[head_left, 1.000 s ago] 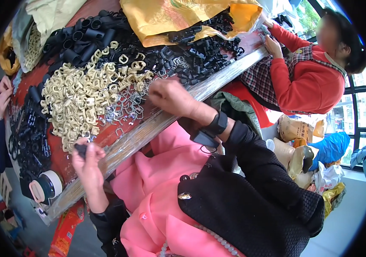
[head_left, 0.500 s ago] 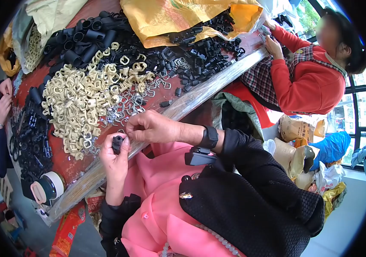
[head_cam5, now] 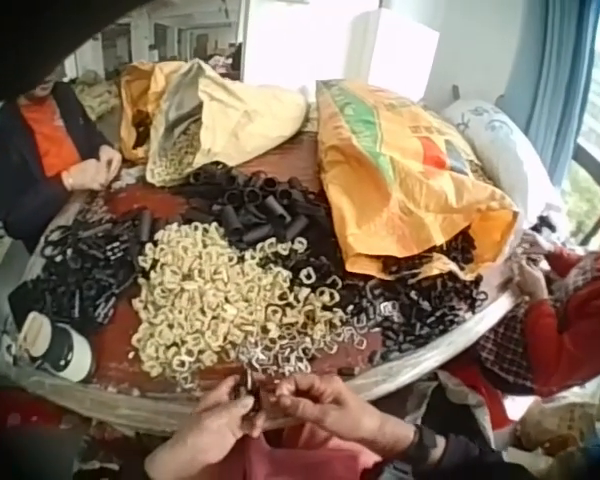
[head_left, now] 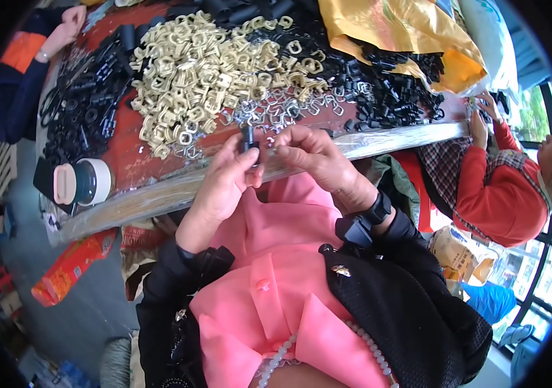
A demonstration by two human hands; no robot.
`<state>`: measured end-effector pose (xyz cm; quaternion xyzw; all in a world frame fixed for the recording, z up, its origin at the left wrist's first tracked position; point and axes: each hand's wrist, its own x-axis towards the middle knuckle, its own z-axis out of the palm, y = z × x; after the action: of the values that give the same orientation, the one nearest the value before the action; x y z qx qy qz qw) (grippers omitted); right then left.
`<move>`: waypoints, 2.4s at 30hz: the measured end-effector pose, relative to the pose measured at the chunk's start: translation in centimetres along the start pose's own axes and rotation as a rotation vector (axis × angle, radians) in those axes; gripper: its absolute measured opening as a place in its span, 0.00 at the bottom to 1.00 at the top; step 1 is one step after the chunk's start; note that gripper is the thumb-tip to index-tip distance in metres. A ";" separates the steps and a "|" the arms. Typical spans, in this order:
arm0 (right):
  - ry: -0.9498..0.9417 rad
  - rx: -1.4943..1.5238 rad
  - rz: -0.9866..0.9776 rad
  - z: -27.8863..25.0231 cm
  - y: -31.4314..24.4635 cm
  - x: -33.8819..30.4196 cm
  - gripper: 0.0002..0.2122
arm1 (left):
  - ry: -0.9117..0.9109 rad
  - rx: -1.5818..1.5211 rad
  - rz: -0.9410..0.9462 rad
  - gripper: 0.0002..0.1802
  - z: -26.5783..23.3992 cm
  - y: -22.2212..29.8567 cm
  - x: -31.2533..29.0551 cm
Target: Assembling small metal clips onto black components on a factory assembly line.
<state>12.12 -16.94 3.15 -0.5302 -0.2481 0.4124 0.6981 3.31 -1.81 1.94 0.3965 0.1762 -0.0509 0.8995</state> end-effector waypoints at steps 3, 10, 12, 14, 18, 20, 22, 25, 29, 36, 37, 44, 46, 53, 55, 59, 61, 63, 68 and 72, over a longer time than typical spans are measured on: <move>0.014 -0.043 0.039 -0.6 0.7 0.1 0.05 | -0.085 -0.271 -0.102 0.19 -0.1 0.4 -0.4; 0.088 -1.076 -0.420 0.8 -0.6 0.2 0.07 | -0.076 -0.065 -0.055 0.18 -1.0 -0.5 -1.0; 0.077 -1.124 -0.464 1.2 -0.7 0.3 0.07 | -0.065 -0.048 -0.052 0.17 -1.2 -0.8 -1.0; 0.067 -1.219 -0.556 1.6 -0.7 0.3 0.09 | -0.048 -0.007 -0.051 0.17 -1.3 -1.1 -1.0; 0.015 -1.224 -0.547 2.1 -0.5 0.3 0.08 | -0.057 0.040 -0.037 0.16 -0.9 -1.1 -1.7; 0.002 -1.216 -0.523 2.0 -0.2 0.3 0.07 | -0.055 0.094 -0.045 0.16 -0.7 -1.2 -2.0; -0.018 -1.207 -0.492 1.8 -0.1 0.4 0.05 | -0.059 0.210 -0.048 0.16 -0.6 -1.1 -2.1; -0.042 -1.234 -0.391 2.1 -0.6 0.7 0.04 | -0.105 0.237 -0.068 0.16 -0.9 -0.9 -1.9; -0.093 -1.225 -0.319 2.2 -0.4 1.0 0.06 | -0.108 0.229 -0.105 0.17 -1.4 -0.7 -2.1; -0.020 -0.873 -0.482 0.8 1.0 3.0 0.07 | -0.005 0.020 -0.035 0.14 -3.6 0.5 -2.6; -0.011 -1.042 -0.542 0.4 0.9 3.5 0.07 | 0.017 -0.017 -0.006 0.13 -4.0 0.7 -2.6; -0.332 -1.499 -0.580 -1.2 2.1 6.0 0.07 | 0.056 -0.121 0.069 0.10 -4.4 0.8 -2.8; -0.377 -1.490 -0.594 -1.5 2.4 6.4 0.08 | 0.035 -0.129 0.067 0.08 -4.4 0.6 -2.7; -0.271 -1.539 -0.441 -0.9 2.8 6.4 0.07 | 0.055 -0.140 0.084 0.07 -4.5 0.2 -2.7; -0.249 -1.565 -0.399 -0.7 2.6 6.2 0.07 | 0.057 -0.137 0.086 0.07 -4.4 0.2 -2.7; -0.207 -1.545 -0.331 -0.9 2.3 5.6 0.09 | 0.092 -0.154 0.099 0.08 -4.4 0.1 -2.8; -0.299 -1.499 -0.505 -1.6 1.8 5.5 0.11 | 0.083 -0.169 0.095 0.08 -4.5 0.1 -2.7; -0.344 -1.473 -0.589 -1.9 1.3 5.6 0.12 | 0.077 -0.178 0.092 0.08 -4.5 0.1 -2.6; -0.539 -1.556 -0.652 -2.4 0.8 6.3 0.13 | 0.093 -0.152 0.091 0.09 -4.4 0.1 -2.6; -0.550 -1.614 -0.706 -2.3 1.1 6.3 0.10 | 0.101 -0.131 0.099 0.09 -4.2 0.0 -2.6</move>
<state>17.02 -12.78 0.82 -0.6332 -0.7648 -0.0110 0.1183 -0.32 1.18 0.27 0.3470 0.2044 0.0255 0.9150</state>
